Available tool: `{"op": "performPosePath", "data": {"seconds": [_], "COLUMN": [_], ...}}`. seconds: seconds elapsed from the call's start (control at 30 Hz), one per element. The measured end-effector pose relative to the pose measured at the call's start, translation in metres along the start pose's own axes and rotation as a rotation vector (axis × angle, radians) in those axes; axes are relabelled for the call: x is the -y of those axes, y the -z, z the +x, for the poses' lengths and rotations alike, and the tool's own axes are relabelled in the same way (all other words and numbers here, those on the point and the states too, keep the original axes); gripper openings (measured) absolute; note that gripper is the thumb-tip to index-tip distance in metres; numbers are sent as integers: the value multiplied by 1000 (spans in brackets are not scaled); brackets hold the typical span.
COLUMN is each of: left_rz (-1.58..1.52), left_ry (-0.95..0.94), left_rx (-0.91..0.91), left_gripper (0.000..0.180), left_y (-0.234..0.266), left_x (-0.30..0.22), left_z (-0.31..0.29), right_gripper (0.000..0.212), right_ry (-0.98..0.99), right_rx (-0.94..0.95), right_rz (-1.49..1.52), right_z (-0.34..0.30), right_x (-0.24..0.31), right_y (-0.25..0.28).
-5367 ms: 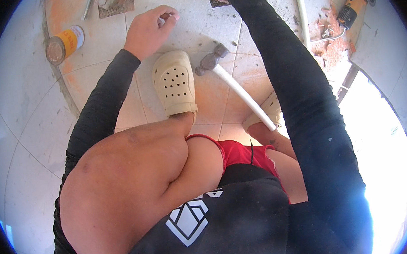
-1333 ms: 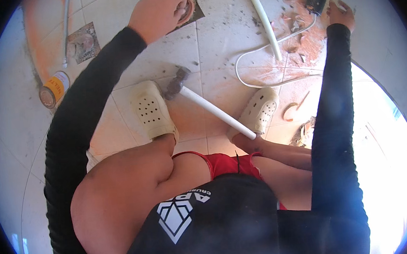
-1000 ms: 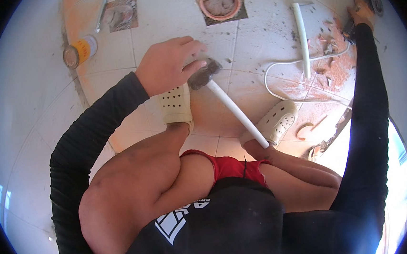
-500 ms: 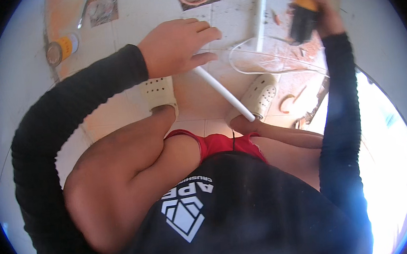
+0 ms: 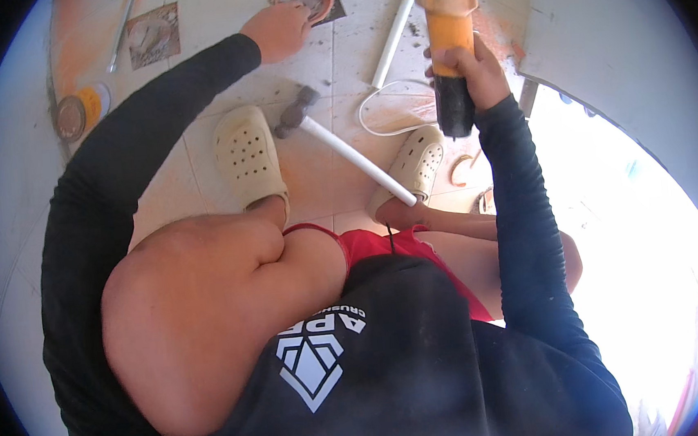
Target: The person uses an angle grinder to cut a white PVC pipe on the floor, then hammers the pipe into a floor fitting. They repeatedly tap the pipe with a hammer and adjust its position to seat it into the fitting.
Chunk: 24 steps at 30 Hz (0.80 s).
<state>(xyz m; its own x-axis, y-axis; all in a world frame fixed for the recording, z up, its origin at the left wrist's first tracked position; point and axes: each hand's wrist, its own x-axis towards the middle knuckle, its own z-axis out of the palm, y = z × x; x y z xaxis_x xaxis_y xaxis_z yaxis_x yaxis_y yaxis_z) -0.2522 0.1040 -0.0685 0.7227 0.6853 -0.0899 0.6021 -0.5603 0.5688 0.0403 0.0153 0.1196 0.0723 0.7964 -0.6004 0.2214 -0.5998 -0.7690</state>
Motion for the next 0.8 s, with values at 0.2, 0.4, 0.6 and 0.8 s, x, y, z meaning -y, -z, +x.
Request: {"op": "performPosePath", "data": {"seconds": [0.2, 0.4, 0.6, 0.8], "left_rz": [326, 359, 581, 562], "left_ry": [-246, -210, -205, -251], "left_rx": [286, 431, 751, 732], "left_gripper": [14, 15, 18, 19], "left_y": [-6, -27, -34, -36], "left_x": [37, 48, 41, 39], "left_z": [72, 83, 102, 96], "right_gripper": [45, 46, 49, 49], "right_ry": [-80, -130, -149, -116], "right_rx": [-135, -191, -175, -163], "right_rz": [69, 92, 88, 94], "right_z": [-42, -56, -50, -42], "right_x": [-11, -23, -22, -19], "right_y": [-1, -10, -19, -28]}}
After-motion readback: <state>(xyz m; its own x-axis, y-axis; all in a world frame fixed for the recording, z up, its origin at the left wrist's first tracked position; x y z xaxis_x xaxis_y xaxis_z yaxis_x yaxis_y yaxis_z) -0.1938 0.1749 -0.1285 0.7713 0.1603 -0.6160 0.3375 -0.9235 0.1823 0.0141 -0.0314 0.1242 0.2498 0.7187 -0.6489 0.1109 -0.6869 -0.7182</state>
